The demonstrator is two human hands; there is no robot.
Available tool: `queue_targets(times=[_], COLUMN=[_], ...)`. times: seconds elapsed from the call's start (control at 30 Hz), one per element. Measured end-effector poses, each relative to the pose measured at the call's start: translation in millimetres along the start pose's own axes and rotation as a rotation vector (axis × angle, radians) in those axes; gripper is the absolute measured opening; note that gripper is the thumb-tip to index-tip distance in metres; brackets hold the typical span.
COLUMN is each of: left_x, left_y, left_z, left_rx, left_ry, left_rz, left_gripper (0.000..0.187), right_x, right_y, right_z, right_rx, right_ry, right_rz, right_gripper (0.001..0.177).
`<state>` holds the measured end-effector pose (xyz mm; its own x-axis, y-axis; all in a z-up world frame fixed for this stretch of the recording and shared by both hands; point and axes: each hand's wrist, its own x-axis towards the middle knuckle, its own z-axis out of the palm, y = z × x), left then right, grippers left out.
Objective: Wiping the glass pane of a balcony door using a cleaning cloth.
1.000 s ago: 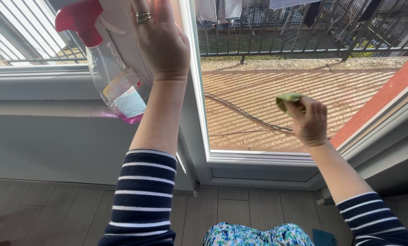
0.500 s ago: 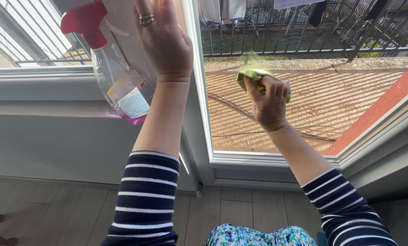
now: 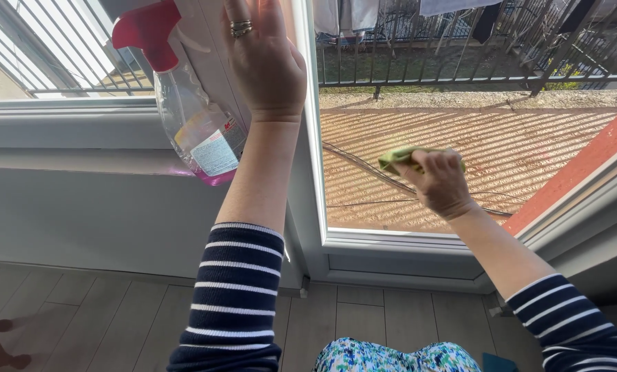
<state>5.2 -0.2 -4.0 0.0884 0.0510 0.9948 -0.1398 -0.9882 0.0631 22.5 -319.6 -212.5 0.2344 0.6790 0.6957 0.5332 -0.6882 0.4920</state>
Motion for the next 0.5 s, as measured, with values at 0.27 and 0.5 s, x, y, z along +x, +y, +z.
queue_targets(times=[0.27,0.5], left_x=[-2.2,-0.2], left_y=[-1.1,-0.2], left_z=[1.5,-1.4], left_rx=[-0.030,0.001], left_ry=[-0.001,-0.060], left_rz=[-0.016,-0.032], left_gripper=[0.061,0.058], right_x=[148.6,154.9], right_y=[36.6,-49.1], right_z=[-22.4,-3.1], right_rx=[0.009,-0.035], right_ry=[0.461,0.335], right_rz=[0.377,0.179], right_gripper=[0.065,0.040])
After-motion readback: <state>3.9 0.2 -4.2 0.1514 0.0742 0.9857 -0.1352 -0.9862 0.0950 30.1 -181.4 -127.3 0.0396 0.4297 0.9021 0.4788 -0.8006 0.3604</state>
